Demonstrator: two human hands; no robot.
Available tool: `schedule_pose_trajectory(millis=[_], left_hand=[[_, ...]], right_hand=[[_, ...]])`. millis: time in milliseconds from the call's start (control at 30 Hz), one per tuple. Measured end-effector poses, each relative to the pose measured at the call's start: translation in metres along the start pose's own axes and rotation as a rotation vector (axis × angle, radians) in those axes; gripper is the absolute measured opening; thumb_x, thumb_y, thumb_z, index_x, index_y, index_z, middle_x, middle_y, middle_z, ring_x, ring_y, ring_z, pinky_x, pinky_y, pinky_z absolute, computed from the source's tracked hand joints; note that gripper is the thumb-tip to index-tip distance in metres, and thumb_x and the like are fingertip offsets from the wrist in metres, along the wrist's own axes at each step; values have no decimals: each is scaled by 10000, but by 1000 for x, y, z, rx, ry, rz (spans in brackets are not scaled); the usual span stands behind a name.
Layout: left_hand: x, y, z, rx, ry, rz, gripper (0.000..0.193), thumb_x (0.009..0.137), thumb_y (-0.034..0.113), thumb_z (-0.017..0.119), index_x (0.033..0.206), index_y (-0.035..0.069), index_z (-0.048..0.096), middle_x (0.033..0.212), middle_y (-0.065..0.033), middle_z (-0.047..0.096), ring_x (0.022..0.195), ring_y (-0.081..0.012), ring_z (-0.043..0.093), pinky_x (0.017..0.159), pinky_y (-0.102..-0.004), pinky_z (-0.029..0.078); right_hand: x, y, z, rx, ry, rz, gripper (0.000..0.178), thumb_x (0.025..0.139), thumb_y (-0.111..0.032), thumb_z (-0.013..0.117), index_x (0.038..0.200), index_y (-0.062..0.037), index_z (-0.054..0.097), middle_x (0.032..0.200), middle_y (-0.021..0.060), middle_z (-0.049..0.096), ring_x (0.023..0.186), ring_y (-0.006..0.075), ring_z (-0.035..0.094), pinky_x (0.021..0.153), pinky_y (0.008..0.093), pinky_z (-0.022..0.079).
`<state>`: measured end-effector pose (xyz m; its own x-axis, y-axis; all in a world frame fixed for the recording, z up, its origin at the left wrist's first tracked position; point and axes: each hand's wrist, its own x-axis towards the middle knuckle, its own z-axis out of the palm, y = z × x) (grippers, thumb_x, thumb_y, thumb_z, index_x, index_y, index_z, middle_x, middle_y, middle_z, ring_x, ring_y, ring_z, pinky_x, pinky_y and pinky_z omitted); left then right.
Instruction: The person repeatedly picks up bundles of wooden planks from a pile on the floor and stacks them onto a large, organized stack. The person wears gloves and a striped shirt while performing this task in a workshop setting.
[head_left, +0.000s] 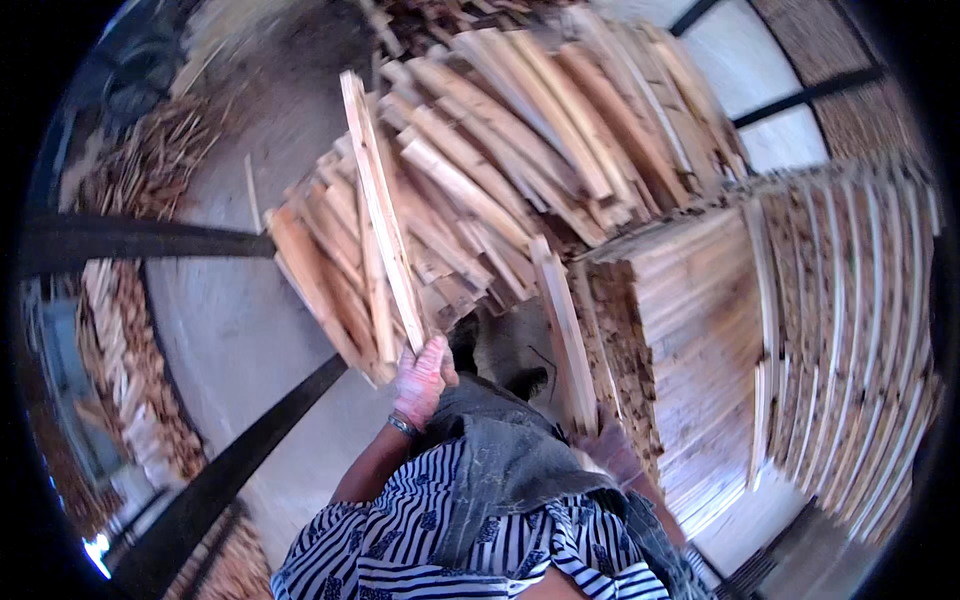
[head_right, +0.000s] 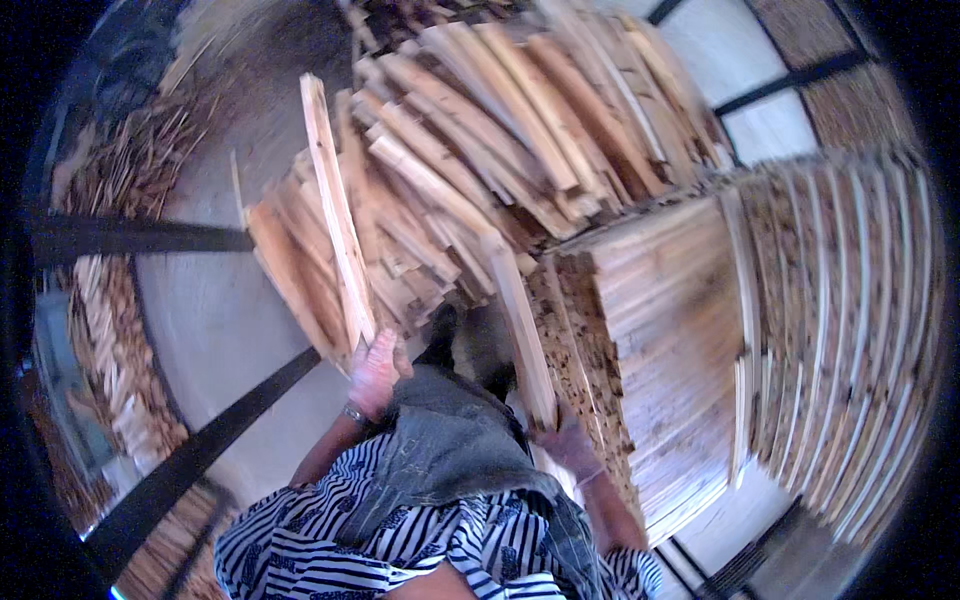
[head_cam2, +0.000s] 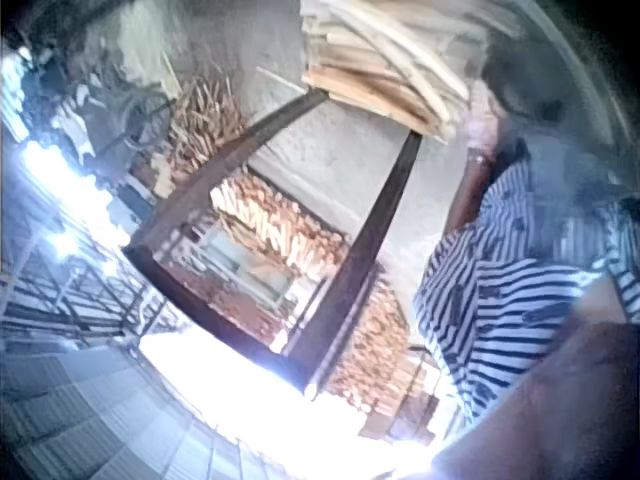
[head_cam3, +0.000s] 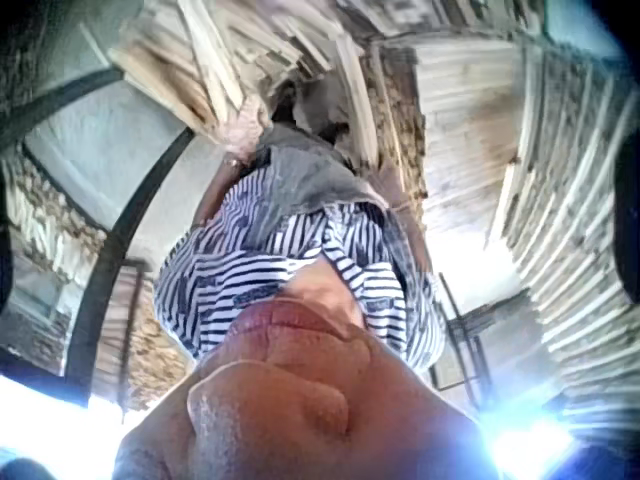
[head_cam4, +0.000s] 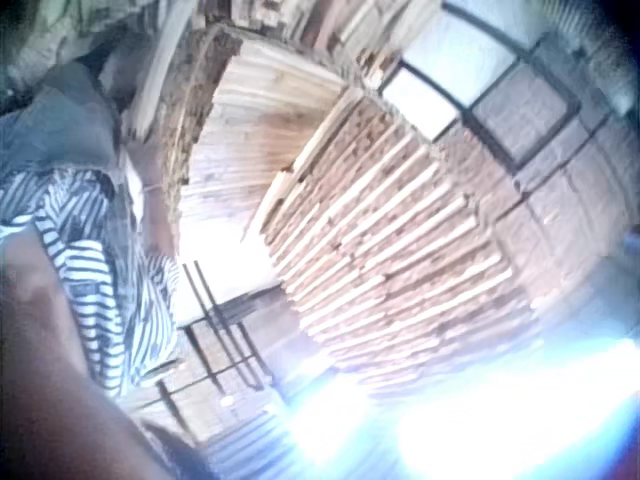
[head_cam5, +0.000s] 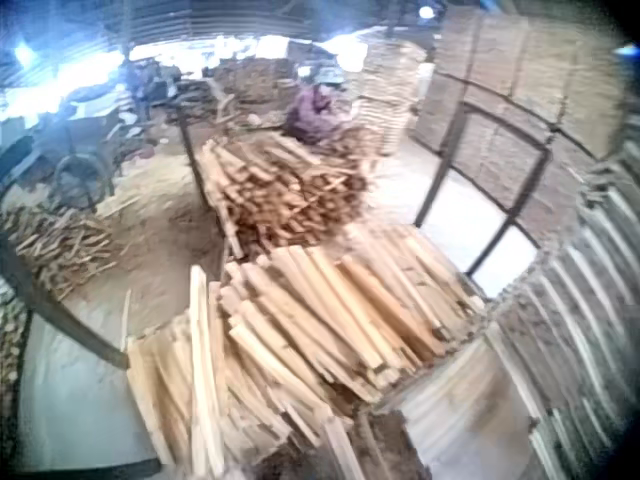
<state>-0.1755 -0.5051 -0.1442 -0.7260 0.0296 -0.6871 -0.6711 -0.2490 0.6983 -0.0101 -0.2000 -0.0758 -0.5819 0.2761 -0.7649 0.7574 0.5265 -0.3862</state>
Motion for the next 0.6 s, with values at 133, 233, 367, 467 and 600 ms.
schedule_pose_trajectory(millis=[133,233,367,467,600], left_hand=[[-11,16,59,-87,-443,213,454,938,210,702,1302,79,464,885,-4,571,656,-97,534,542,-252,508],[-32,35,121,-408,-930,-167,610,908,309,745,1345,31,424,1109,-75,577,921,-153,611,681,-264,551],[-107,45,226,104,-1260,495,873,911,377,745,1496,-28,239,1392,-153,484,1293,-211,487,1055,-355,446],[-158,63,279,74,-1407,401,811,921,268,744,1507,9,247,1361,-134,516,1262,-200,499,1065,-362,439],[-206,81,339,235,-1572,446,719,931,192,728,1475,24,288,1324,-120,547,1220,-185,521,1034,-364,466]], right_hand=[[-7,-45,-48,324,184,-356,768,728,-247,862,1365,-16,501,1193,167,646,1130,262,614,986,368,493],[-42,-59,-75,671,189,-390,744,735,-166,874,1369,-37,507,1248,107,633,1134,195,601,974,360,498],[-90,-57,-93,689,340,-582,453,806,-84,825,1221,-39,649,1146,48,686,1050,164,651,848,321,561],[-120,-45,-111,829,671,-753,475,811,-83,823,1248,-41,642,1130,50,696,1048,155,658,830,314,569],[-170,-10,-159,741,683,-699,524,781,-46,823,1258,-43,608,1116,78,712,1060,193,681,903,334,566]])
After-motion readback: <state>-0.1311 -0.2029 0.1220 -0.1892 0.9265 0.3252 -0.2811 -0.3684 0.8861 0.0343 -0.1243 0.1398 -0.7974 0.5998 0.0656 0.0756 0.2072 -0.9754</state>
